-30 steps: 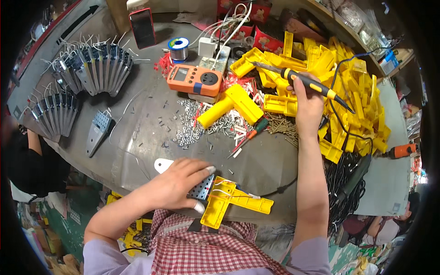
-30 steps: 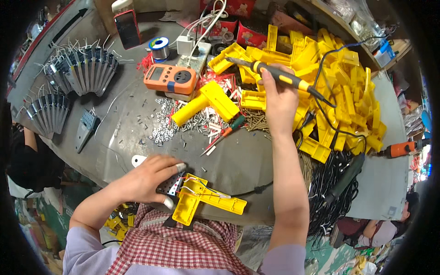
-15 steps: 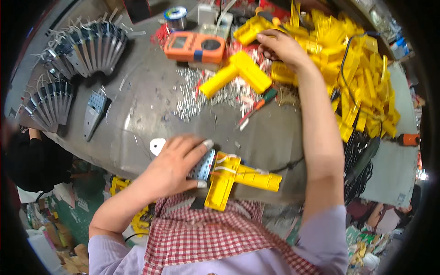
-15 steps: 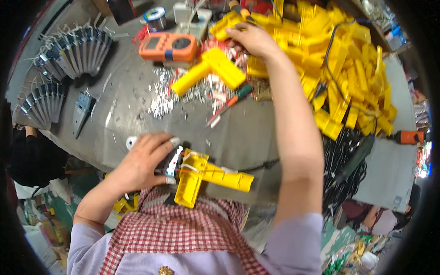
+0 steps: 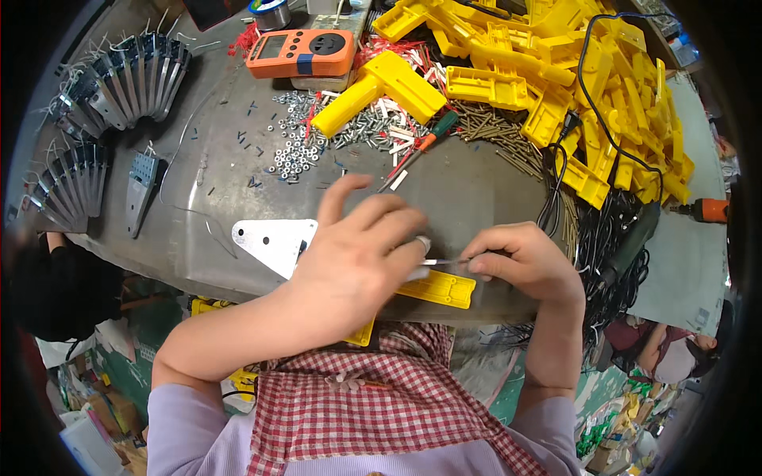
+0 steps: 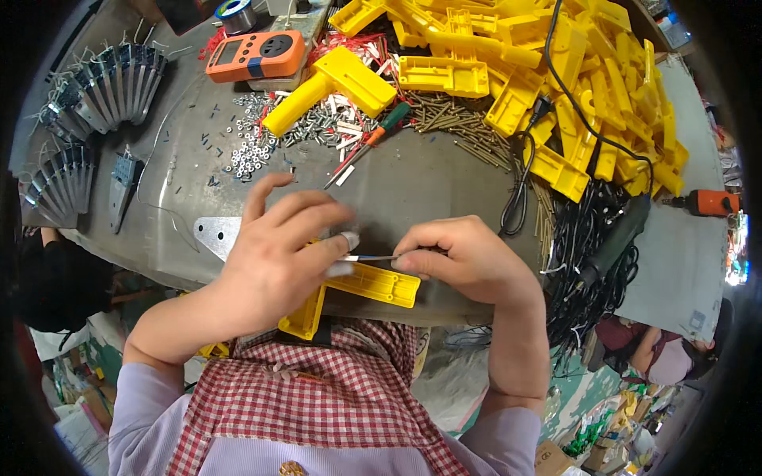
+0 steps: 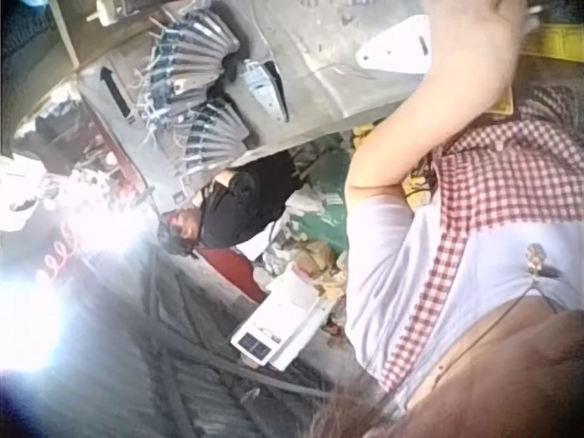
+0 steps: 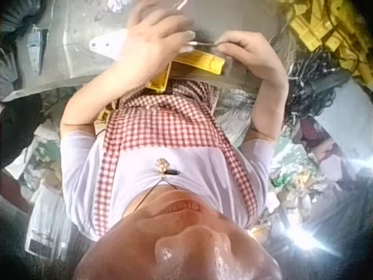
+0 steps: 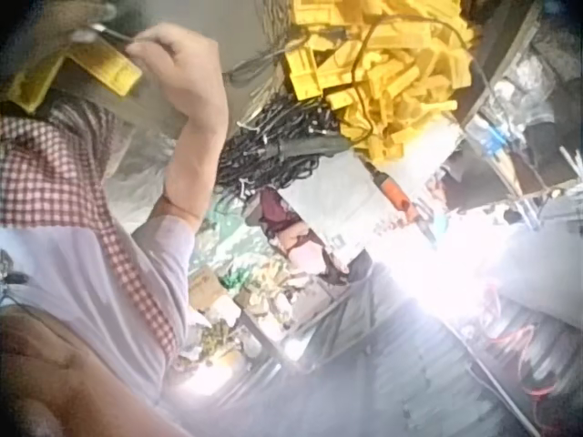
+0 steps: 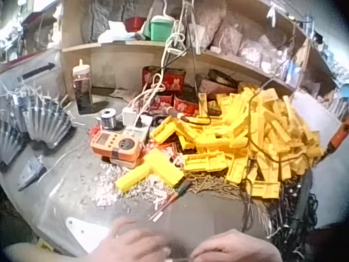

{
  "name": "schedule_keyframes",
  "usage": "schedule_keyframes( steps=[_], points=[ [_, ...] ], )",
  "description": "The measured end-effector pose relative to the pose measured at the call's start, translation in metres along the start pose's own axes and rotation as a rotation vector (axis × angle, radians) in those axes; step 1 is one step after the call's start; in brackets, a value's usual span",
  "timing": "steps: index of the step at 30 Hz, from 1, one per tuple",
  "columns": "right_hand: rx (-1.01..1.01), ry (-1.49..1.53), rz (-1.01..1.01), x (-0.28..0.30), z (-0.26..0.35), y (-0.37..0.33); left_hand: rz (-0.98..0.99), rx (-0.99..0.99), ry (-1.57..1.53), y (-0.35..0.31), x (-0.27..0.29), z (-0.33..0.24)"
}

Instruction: Assemble and screw components into internal parts of a yellow plastic housing using a power screwdriver.

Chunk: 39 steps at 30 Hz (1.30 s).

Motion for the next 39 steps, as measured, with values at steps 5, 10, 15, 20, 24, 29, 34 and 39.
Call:
schedule_keyframes(
  steps=[5, 10, 15, 20, 24, 29, 34, 39],
  points=[
    [-0.109, 0.177, -0.109, -0.027, 0.041, 0.031, -0.189, 0.323, -0.68, -0.046, -0.009, 0.035],
    [0.081, -0.015, -0.195, -0.035, 0.028, 0.036, -0.223, 0.359, -0.61, -0.032, -0.009, 0.04],
    [0.106, -0.012, -0.414, -0.037, 0.031, 0.033, -0.337, 0.138, -0.321, -0.028, -0.005, 0.034],
    [0.122, -0.088, -0.456, -0.045, 0.029, 0.036, -0.324, 0.319, -0.468, -0.03, -0.007, 0.038],
    [0.2, 0.009, -0.576, -0.057, 0.016, 0.038, -0.371, 0.185, -0.313, -0.03, -0.012, 0.035],
    [0.146, -0.116, -0.457, -0.041, 0.023, 0.033, -0.322, 0.109, -0.164, -0.026, -0.007, 0.03],
    [0.064, -0.209, -0.405, -0.042, 0.019, 0.031, -0.321, 0.165, -0.303, -0.023, -0.011, 0.033],
    [0.141, -0.044, -0.453, -0.047, 0.018, 0.031, -0.376, 0.066, -0.239, -0.026, -0.019, 0.036]
  ],
)
Point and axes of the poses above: each hand's wrist, its own y-axis towards the middle knuckle, its own x-axis out of the back of the hand, z = x × y, the point moved 3 cm from there along y, towards the middle knuckle, and after that the axes turned 2 degrees about x, right-handed, at the moved point
